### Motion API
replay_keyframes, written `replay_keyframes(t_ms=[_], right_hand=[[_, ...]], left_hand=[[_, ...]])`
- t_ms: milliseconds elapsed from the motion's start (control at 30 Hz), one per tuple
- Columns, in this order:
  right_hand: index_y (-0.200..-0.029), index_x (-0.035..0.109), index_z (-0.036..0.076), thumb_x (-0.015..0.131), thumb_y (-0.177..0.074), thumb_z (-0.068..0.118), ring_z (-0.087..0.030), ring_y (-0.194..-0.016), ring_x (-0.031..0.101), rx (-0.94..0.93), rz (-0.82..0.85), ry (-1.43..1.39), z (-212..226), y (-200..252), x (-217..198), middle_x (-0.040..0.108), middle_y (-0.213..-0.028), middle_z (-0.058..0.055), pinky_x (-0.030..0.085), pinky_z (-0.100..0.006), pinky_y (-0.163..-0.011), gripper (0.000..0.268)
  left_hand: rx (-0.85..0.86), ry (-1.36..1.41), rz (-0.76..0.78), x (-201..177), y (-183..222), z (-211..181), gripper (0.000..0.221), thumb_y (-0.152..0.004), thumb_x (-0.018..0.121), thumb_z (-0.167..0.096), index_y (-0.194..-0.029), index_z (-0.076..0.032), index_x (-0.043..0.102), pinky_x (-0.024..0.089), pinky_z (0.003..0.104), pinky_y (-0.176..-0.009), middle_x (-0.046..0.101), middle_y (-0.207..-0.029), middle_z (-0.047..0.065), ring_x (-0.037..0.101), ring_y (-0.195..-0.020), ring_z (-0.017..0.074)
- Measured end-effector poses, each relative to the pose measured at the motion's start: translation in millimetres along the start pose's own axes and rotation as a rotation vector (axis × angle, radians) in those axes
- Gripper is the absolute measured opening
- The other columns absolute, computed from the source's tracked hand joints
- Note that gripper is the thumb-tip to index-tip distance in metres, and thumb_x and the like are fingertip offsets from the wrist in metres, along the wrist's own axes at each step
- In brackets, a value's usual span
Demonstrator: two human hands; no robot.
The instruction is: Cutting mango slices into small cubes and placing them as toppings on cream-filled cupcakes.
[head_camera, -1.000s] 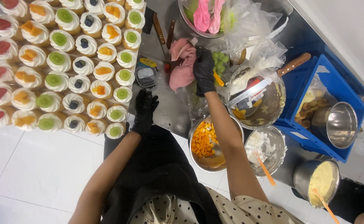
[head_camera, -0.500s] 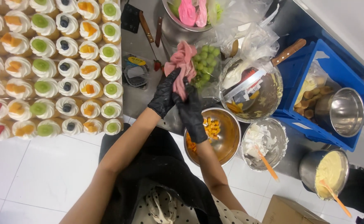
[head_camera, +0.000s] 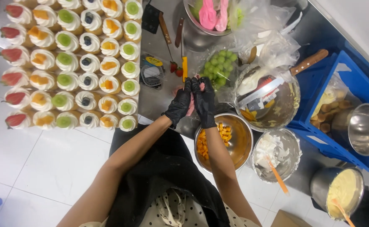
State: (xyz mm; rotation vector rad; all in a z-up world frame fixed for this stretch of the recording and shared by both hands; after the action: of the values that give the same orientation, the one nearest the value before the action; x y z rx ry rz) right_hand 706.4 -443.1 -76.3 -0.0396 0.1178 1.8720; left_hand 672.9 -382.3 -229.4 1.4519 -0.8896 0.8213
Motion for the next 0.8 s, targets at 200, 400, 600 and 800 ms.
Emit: replay_keyframes(t_ms=[200, 400, 600, 800], right_hand=[[-0.119, 0.064, -0.001, 0.061, -0.110, 0.019, -0.009, -0.087, 0.055, -0.156, -0.045, 0.136, -12.5, -31.9, -21.3, 0.062, -0.092, -0.002, 0.049, -0.027, -0.079, 0.021], [-0.136, 0.058, 0.005, 0.057, -0.103, 0.024, -0.013, -0.101, 0.065, 0.098, 0.004, -0.553, 31.8, -14.5, -17.7, 0.069, -0.118, -0.002, 0.054, -0.028, -0.086, 0.039], [-0.125, 0.060, 0.005, 0.069, -0.094, 0.002, -0.013, -0.104, 0.062, 0.207, 0.164, -0.407, 26.2, 30.3, 17.7, 0.065, -0.114, -0.001, 0.052, -0.027, -0.088, 0.032], [-0.099, 0.060, 0.005, 0.069, -0.096, 0.001, -0.010, -0.088, 0.056, -0.111, 0.086, -0.019, -23.4, 6.0, 3.1, 0.060, -0.094, 0.001, 0.047, -0.024, -0.078, 0.010]], left_hand=[[0.585, -1.314, 0.076, 86.7, 91.2, -39.1, 0.044, -0.107, 0.060, -0.035, -0.138, -0.004, 0.051, 0.051, 0.026, -0.090, 0.065, -0.114, 0.008, 0.064, -0.103, 0.0164], [0.712, -0.968, 0.067, 72.4, 108.6, -41.9, 0.087, -0.089, 0.077, -0.025, -0.156, -0.010, 0.025, 0.057, 0.033, -0.089, 0.050, -0.138, 0.008, 0.060, -0.116, 0.0225], [0.192, -0.501, -0.160, 49.3, 61.0, -32.9, 0.064, -0.084, 0.070, -0.033, -0.139, -0.022, 0.039, 0.061, 0.035, -0.071, 0.050, -0.127, -0.008, 0.060, -0.109, 0.0131], [0.259, -0.407, 0.040, -18.4, -21.4, -7.9, 0.033, -0.110, 0.067, -0.044, -0.112, -0.011, 0.069, 0.038, 0.025, -0.042, 0.052, -0.070, 0.000, 0.046, -0.053, 0.0102]])
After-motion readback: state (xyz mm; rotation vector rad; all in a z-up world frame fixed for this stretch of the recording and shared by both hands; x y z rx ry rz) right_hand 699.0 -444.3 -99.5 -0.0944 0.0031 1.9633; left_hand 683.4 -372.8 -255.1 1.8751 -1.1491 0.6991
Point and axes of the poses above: each hand's wrist, its own y-axis away from the middle knuckle, its own x-axis out of the palm, z = x × y, the point moved 5 cm from there along -y, towards the middle knuckle
